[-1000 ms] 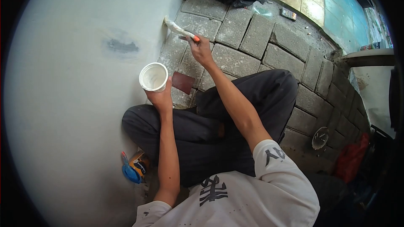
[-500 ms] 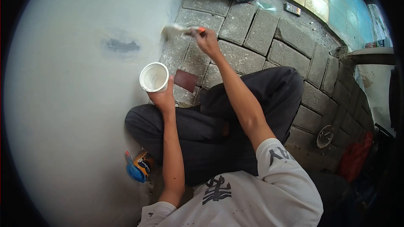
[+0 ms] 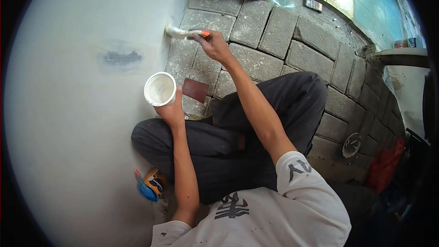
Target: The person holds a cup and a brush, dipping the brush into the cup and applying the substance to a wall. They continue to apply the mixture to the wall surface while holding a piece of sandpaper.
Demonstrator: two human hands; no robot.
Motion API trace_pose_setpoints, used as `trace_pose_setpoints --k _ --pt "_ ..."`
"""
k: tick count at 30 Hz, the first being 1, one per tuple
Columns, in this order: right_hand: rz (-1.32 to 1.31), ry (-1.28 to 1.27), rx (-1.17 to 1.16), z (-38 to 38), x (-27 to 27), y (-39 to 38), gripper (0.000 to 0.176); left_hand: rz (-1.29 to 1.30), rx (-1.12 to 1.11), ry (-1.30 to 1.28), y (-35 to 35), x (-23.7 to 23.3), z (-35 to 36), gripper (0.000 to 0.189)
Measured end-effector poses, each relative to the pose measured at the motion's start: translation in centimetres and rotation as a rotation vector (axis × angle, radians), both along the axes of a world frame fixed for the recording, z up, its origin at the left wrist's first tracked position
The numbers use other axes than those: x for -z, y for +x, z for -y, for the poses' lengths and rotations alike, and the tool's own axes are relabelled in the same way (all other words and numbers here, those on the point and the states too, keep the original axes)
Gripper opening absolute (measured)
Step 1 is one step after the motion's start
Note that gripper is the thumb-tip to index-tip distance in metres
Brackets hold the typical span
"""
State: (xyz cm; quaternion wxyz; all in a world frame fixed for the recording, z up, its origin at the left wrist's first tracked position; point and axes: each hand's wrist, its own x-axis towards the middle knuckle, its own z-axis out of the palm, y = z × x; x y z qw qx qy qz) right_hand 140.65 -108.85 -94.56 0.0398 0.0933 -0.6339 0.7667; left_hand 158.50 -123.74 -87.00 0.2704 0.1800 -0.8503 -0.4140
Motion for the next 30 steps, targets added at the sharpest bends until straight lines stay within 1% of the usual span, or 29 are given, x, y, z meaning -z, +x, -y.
trace_pose_setpoints --k 2,4,6,7,8,10,12,14,15,18,21,22,28,29,30 --pt "0.108 0.164 -0.121 -1.9 -1.8 0.3 0.025 0.006 0.022 -0.016 0.1 0.1 0.1 0.057" --pt "0.099 0.127 -0.072 -2.6 -1.1 -0.4 0.027 -0.011 0.032 -0.011 0.1 0.2 0.1 0.057" --pt "0.033 -0.013 0.083 -2.6 0.3 -2.1 0.028 -0.028 0.03 -0.012 0.2 0.3 0.3 0.057" --pt "0.077 0.061 0.102 -2.6 0.7 -3.0 0.028 -0.031 0.017 -0.031 0.2 0.3 0.2 0.056" --pt "0.079 0.053 0.101 -2.6 1.2 -3.7 0.028 -0.035 0.007 -0.05 0.3 0.3 0.2 0.056" --pt "0.04 0.022 0.213 -2.5 1.8 -4.8 0.028 -0.034 -0.008 -0.061 0.3 0.2 0.0 0.056" --pt "-0.003 -0.002 0.228 -1.9 2.0 -5.2 0.028 -0.039 -0.021 -0.062 0.2 0.2 0.1 0.057" --pt "-0.052 -0.045 0.366 -1.2 2.0 -5.5 0.027 -0.012 0.0 -0.035 0.2 0.4 0.3 0.059" --pt "-0.049 -0.047 0.368 -1.3 1.8 -5.4 0.027 -0.01 0.002 -0.036 0.2 0.4 0.3 0.059" --pt "0.013 -0.028 0.333 -1.6 1.1 -5.2 0.027 -0.036 0.002 -0.076 0.1 0.2 0.1 0.054" --pt "0.026 0.055 0.163 -1.1 0.6 -4.3 0.027 -0.028 0.03 -0.044 0.2 -0.2 -0.2 0.052" --pt "0.024 0.055 0.166 -1.4 0.6 -4.3 0.027 -0.037 0.029 -0.052 0.2 0.0 -0.1 0.052" --pt "0.081 -0.026 0.001 -5.4 -0.6 -4.5 0.029 -0.048 0.029 -0.057 0.2 0.0 -0.1 0.051" --pt "0.148 0.175 -0.017 -5.9 -0.9 -4.8 0.031 -0.044 0.026 -0.063 0.1 0.0 -0.1 0.051" --pt "0.146 0.173 -0.015 -5.7 -0.6 -5.2 0.031 -0.047 0.028 -0.066 0.1 0.0 0.0 0.051"
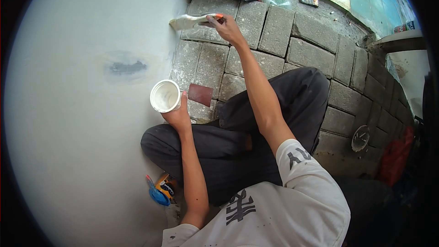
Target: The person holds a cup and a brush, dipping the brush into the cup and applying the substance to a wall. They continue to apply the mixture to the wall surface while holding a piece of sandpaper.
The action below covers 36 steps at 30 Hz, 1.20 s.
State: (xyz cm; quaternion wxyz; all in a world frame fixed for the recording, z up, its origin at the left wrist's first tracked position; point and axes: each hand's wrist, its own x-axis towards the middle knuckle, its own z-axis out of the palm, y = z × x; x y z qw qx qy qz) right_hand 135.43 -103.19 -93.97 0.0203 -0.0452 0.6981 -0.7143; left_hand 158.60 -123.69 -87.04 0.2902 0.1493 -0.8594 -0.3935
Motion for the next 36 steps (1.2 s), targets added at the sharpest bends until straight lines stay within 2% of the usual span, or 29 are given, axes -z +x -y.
trace_pose_setpoints --k 3,6,8,10,12,15,18,22,24,28,32,33,34,36 --pt "-0.089 -0.25 0.211 1.4 1.9 -2.4 0.029 0.005 0.005 -0.033 0.2 0.2 0.1 0.051" --pt "-0.23 -0.237 0.345 2.1 3.0 -5.3 0.031 -0.014 -0.017 -0.011 -0.1 0.0 0.0 0.049" --pt "-0.226 -0.213 0.336 1.8 3.8 -5.8 0.03 0.017 -0.015 0.0 -0.2 0.0 -0.2 0.049" --pt "-0.185 -0.323 0.219 2.1 4.4 -5.3 0.029 0.031 -0.005 -0.01 -0.5 0.2 -0.1 0.049" --pt "-0.178 -0.286 0.215 2.1 4.4 -4.6 0.031 0.055 0.004 -0.021 -0.1 0.2 -0.1 0.049" --pt "-0.102 -0.126 0.071 0.4 2.3 -3.8 0.039 0.055 0.013 0.011 -0.3 0.1 -0.1 0.05" --pt "-0.066 -0.16 0.016 -0.8 1.3 -3.1 0.041 0.028 -0.005 0.015 -0.2 0.3 0.0 0.05" --pt "-0.068 -0.177 0.158 0.6 1.9 -3.7 0.038 0.006 -0.011 -0.024 -0.2 0.1 0.0 0.051" --pt "-0.179 -0.316 0.307 1.9 2.0 -4.3 0.034 -0.001 -0.017 -0.04 -0.1 0.1 0.1 0.051" --pt "-0.128 -0.183 0.228 1.7 1.8 -3.6 0.031 0.024 -0.011 -0.029 -0.2 0.0 -0.1 0.049" --pt "-0.125 -0.23 0.166 1.0 2.9 -4.1 0.03 0.033 0.015 -0.001 -0.1 0.4 0.2 0.048" --pt "-0.053 -0.151 0.094 0.2 2.6 -3.9 0.031 0.034 0.018 0.001 0.0 0.3 0.2 0.048" --pt "0.02 -0.072 0.023 -0.5 2.1 -3.6 0.032 0.065 0.014 0.021 0.1 0.2 0.2 0.051" --pt "0.012 -0.081 0.015 -1.0 1.7 -3.4 0.036 0.096 0.014 0.04 0.0 0.1 0.0 0.055"
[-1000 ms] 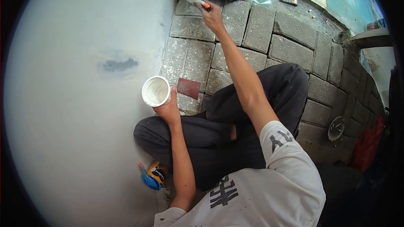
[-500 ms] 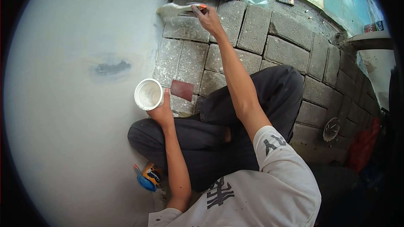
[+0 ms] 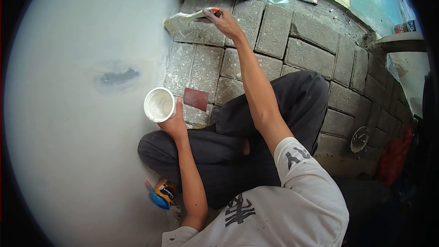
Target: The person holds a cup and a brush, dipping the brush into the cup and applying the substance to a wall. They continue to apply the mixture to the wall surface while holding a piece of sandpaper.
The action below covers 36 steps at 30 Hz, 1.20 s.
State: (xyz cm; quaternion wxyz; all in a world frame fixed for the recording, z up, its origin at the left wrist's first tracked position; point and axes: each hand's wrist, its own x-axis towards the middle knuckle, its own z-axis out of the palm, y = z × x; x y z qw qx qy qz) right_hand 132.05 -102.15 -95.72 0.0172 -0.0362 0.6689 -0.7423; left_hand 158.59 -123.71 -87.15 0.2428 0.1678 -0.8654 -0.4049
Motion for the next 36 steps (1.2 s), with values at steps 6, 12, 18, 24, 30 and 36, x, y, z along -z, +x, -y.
trace_pose_setpoints --k 6,12,18,24,30,36 --pt "-0.116 -0.094 0.192 1.8 0.1 -0.5 0.038 -0.091 -0.04 -0.117 0.0 0.0 0.1 0.048" --pt "-0.171 -0.122 0.062 1.9 0.3 -0.4 0.036 -0.001 -0.017 -0.047 0.1 0.1 0.2 0.057" --pt "-0.12 -0.016 -0.08 1.6 -1.5 0.8 0.034 -0.019 -0.016 -0.066 0.0 -0.2 0.0 0.057" --pt "-0.288 -0.185 0.248 3.7 -1.1 0.2 0.023 -0.12 -0.032 -0.081 -0.1 -0.3 -0.3 0.048" --pt "-0.202 -0.103 0.184 3.6 -3.0 2.4 0.024 -0.102 -0.036 -0.101 -0.1 -0.2 -0.2 0.046" --pt "-0.151 -0.022 -0.132 2.7 -3.9 3.9 0.028 -0.087 -0.022 -0.093 -0.1 -0.3 -0.2 0.045"
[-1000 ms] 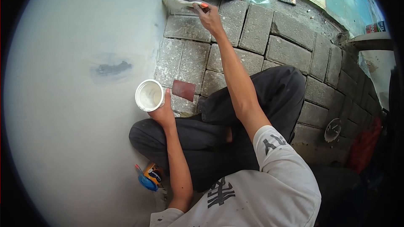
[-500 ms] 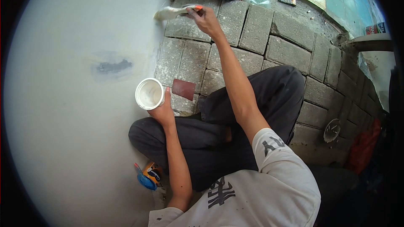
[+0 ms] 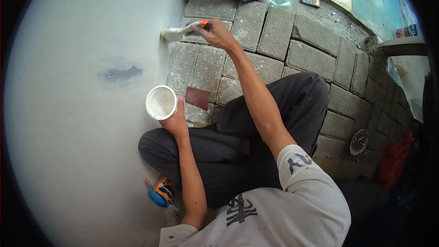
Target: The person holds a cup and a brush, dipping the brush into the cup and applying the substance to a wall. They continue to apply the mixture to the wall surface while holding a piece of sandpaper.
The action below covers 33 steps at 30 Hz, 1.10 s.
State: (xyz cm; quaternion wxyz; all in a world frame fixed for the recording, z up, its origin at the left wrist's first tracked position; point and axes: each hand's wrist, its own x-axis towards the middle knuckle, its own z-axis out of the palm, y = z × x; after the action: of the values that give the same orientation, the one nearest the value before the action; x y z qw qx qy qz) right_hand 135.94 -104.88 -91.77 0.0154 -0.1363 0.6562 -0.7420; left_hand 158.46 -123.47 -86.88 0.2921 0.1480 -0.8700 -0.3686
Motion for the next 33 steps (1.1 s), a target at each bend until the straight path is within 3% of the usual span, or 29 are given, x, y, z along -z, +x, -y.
trace_pose_setpoints --k 3,6,7,8,11,14,20,26,30,31,33 --pt "0.035 -0.089 -0.221 1.3 1.2 0.3 0.03 0.0 0.014 0.001 0.1 -0.1 -0.1 0.045" --pt "0.035 -0.028 -0.213 1.5 0.8 0.4 0.03 -0.009 0.011 -0.016 0.1 0.0 0.1 0.045" --pt "0.033 -0.183 -0.181 1.6 0.8 0.3 0.029 -0.009 0.003 -0.009 0.1 0.2 0.1 0.046" --pt "0.028 -0.185 -0.185 1.4 0.9 0.1 0.029 -0.008 -0.007 -0.001 0.2 0.3 0.2 0.047" --pt "-0.088 -0.104 0.148 1.4 1.5 -0.5 0.021 0.001 -0.008 0.032 0.2 0.2 0.1 0.047" --pt "-0.089 0.088 0.265 1.7 1.7 -0.1 0.019 -0.024 0.0 0.021 0.2 0.5 0.3 0.047" --pt "-0.201 -0.061 0.451 3.7 1.4 0.9 0.021 0.039 0.005 0.075 0.5 0.2 0.6 0.054" --pt "-0.155 0.039 0.258 4.3 -0.1 4.9 0.022 -0.04 -0.018 0.089 0.5 0.0 0.3 0.058" --pt "-0.08 -0.029 0.137 6.4 1.1 8.5 0.023 -0.115 -0.006 0.117 0.6 -0.4 0.1 0.053" --pt "-0.077 -0.195 0.107 7.6 0.3 9.4 0.024 -0.107 -0.001 0.13 0.6 -0.4 0.3 0.052" --pt "-0.026 -0.15 0.029 7.6 -0.2 11.7 0.025 -0.11 -0.004 0.149 0.8 -0.5 0.3 0.051"
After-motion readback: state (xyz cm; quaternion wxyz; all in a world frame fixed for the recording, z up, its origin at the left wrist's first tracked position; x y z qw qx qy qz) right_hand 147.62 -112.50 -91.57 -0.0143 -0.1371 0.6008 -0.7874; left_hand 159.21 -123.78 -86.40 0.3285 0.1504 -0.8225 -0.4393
